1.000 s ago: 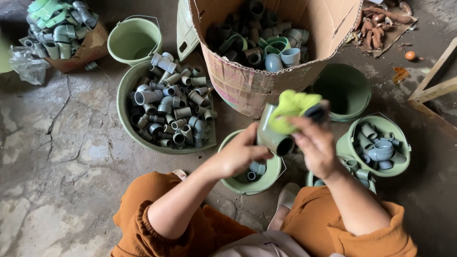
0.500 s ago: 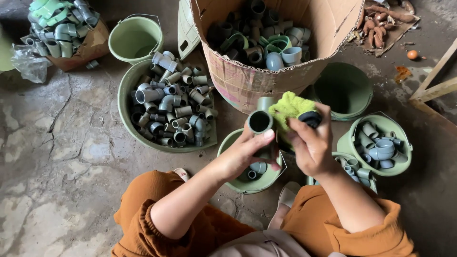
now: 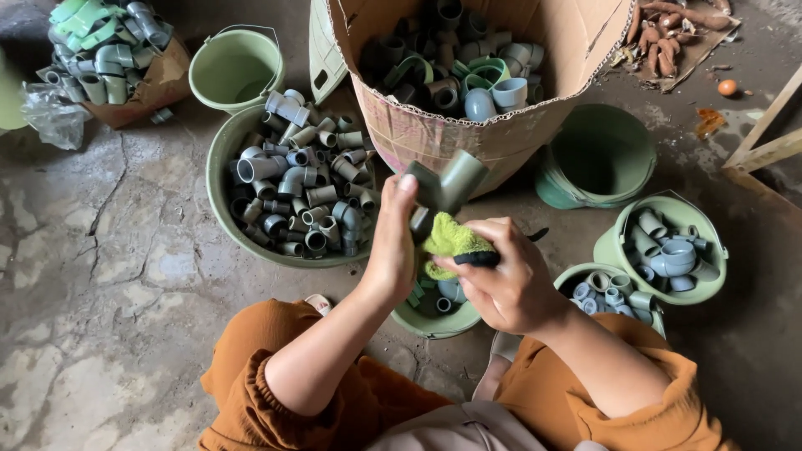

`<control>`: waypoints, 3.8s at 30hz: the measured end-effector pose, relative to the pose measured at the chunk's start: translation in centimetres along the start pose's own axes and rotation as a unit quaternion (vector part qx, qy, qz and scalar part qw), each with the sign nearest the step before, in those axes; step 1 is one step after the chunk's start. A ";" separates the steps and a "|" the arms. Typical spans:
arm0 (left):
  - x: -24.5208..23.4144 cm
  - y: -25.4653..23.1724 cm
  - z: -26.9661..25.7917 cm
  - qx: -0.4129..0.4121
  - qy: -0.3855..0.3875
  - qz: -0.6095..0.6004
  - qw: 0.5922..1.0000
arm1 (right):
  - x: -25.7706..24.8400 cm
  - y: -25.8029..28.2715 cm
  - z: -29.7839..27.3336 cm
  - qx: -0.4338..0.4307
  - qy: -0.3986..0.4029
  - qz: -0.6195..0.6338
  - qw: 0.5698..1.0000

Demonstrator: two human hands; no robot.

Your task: The person sits on the floor and wipes various small plastic pipe fittings and clips with a green cloth. They pick items from a bucket, wipe them, and place them into a cardboard box.

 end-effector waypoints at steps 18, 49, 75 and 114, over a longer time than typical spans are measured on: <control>2.3 4.2 -2.4 -0.052 -0.002 -0.021 0.998 | -0.7 -4.7 1.0 0.271 -0.222 0.218 0.911; -2.9 3.0 1.5 -0.086 -0.079 -0.097 0.988 | 0.6 -4.6 0.2 0.195 -0.033 -0.043 0.979; 2.1 -5.7 -2.4 0.369 0.102 0.428 0.819 | -4.0 -10.8 -2.5 0.439 -0.174 0.227 0.852; -5.2 13.5 2.0 -0.291 -0.117 -0.226 0.922 | 3.9 -0.6 -0.1 0.049 -0.041 -0.118 0.991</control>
Point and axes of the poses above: each hand's wrist, its own z-axis towards the middle knuckle, its own x-axis out of the palm, y = z × x, the point moved 10 cm from there along z, towards the middle knuckle, and after that the axes turned 6 degrees about z, right-handed, at the moved point
